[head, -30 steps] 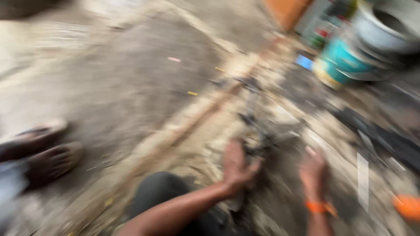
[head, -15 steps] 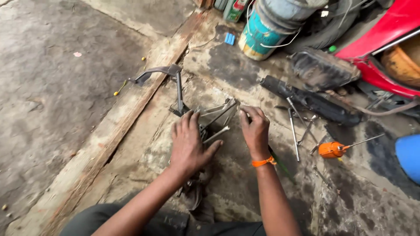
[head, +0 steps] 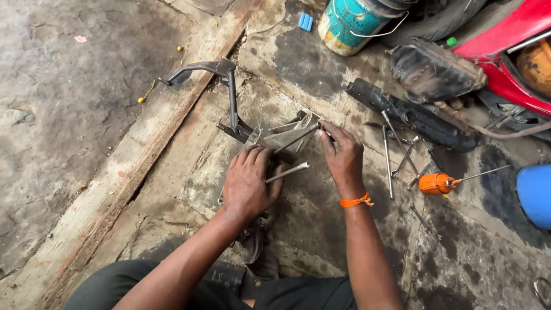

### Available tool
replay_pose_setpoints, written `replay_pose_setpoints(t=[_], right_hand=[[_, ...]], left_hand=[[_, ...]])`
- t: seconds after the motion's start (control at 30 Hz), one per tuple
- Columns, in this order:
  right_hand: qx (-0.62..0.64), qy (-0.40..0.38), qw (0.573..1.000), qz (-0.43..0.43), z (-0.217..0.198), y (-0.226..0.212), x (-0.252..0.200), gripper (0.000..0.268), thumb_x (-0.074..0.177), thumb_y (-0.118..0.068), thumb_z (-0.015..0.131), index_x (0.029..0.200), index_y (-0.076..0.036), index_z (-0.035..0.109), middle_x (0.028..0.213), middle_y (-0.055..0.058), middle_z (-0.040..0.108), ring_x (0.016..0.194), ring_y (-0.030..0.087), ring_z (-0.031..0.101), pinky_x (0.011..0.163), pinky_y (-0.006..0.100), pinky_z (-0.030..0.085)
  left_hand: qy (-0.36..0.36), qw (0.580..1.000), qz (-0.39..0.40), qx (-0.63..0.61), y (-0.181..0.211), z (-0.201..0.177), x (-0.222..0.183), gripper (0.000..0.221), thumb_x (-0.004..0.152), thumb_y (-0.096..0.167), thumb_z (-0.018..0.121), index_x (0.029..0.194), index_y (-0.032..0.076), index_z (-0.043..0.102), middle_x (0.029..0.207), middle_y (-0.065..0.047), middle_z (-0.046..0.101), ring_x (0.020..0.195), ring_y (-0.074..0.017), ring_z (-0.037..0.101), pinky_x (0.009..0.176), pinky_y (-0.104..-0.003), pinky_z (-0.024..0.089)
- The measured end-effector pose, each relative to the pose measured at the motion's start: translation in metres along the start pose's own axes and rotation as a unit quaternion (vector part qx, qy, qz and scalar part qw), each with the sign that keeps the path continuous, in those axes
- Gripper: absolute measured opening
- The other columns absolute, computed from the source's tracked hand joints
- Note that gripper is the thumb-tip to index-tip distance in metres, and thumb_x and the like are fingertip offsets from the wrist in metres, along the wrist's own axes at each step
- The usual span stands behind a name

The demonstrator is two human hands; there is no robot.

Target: Repairing and assembling a motorcycle bracket using a hacksaw and pins.

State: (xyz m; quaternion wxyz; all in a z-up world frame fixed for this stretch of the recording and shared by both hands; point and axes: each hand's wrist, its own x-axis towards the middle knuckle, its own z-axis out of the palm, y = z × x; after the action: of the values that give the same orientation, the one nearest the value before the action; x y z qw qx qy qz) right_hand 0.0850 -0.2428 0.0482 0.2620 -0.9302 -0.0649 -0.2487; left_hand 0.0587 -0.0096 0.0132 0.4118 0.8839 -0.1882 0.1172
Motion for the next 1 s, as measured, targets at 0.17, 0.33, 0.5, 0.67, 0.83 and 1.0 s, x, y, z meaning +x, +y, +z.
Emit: replay_pose_setpoints(t=[0.17,0.33,0.5,0.67,0.83,1.0], right_hand=[[-0.037,-0.033,0.998,0.029,-0.007,-0.004,0.008,0.023,0.096,-0.017,0.074,0.118,-0.012,0.078,0.113,0.01,0.078,0.097,0.024,0.078,0.083,0.032,0.06],[-0.025,-0.027,0.999,0.023,-0.004,0.012,0.006,0.02,0.099,-0.015,0.073,0.118,-0.012,0.078,0.113,0.011,0.078,0.099,0.022,0.078,0.084,0.033,0.061],[0.006,0.008,1.0,0.017,0.006,0.01,-0.01,0.021,0.098,-0.009,0.072,0.118,-0.008,0.076,0.11,0.013,0.078,0.098,0.019,0.078,0.083,0.032,0.063],[-0.04,-0.028,0.997,-0.054,0.008,-0.006,-0.041,0.023,0.093,-0.01,0.07,0.112,-0.005,0.08,0.104,0.014,0.079,0.091,0.021,0.078,0.079,0.033,0.062],[-0.11,0.02,0.993,-0.042,0.005,-0.002,-0.016,0.01,0.098,-0.011,0.075,0.1,-0.002,0.078,0.099,0.017,0.077,0.085,0.03,0.076,0.073,0.037,0.059],[-0.105,-0.004,0.991,-0.082,0.014,-0.024,-0.026,0.021,0.087,-0.006,0.072,0.106,-0.004,0.082,0.095,0.017,0.077,0.082,0.035,0.075,0.07,0.04,0.059]], left_hand=[[0.006,1.0,0.01,-0.002,0.0,-0.002,-0.001,0.049,0.091,0.034,0.068,0.123,-0.003,0.062,0.119,-0.022,0.066,0.118,-0.0382,0.059,0.103,-0.047,0.044],[0.009,1.0,0.016,0.001,0.0,-0.002,-0.002,0.05,0.091,0.035,0.068,0.124,-0.003,0.062,0.118,-0.022,0.066,0.117,-0.0387,0.059,0.103,-0.047,0.044],[0.004,1.0,0.016,0.007,-0.002,0.001,-0.003,0.051,0.093,0.035,0.066,0.126,-0.003,0.061,0.12,-0.022,0.066,0.118,-0.0384,0.059,0.103,-0.048,0.044],[-0.012,1.0,0.008,0.028,-0.001,-0.001,0.001,0.055,0.093,0.04,0.063,0.128,-0.003,0.059,0.12,-0.022,0.065,0.119,-0.0377,0.057,0.104,-0.047,0.042],[-0.028,0.999,0.019,0.02,-0.002,0.0,-0.006,0.053,0.095,0.038,0.063,0.128,-0.003,0.059,0.121,-0.021,0.065,0.119,-0.0376,0.058,0.103,-0.047,0.043],[0.027,0.999,0.031,0.012,-0.008,0.009,0.001,0.052,0.096,0.036,0.064,0.128,-0.004,0.059,0.12,-0.022,0.065,0.118,-0.0385,0.058,0.105,-0.047,0.043]])
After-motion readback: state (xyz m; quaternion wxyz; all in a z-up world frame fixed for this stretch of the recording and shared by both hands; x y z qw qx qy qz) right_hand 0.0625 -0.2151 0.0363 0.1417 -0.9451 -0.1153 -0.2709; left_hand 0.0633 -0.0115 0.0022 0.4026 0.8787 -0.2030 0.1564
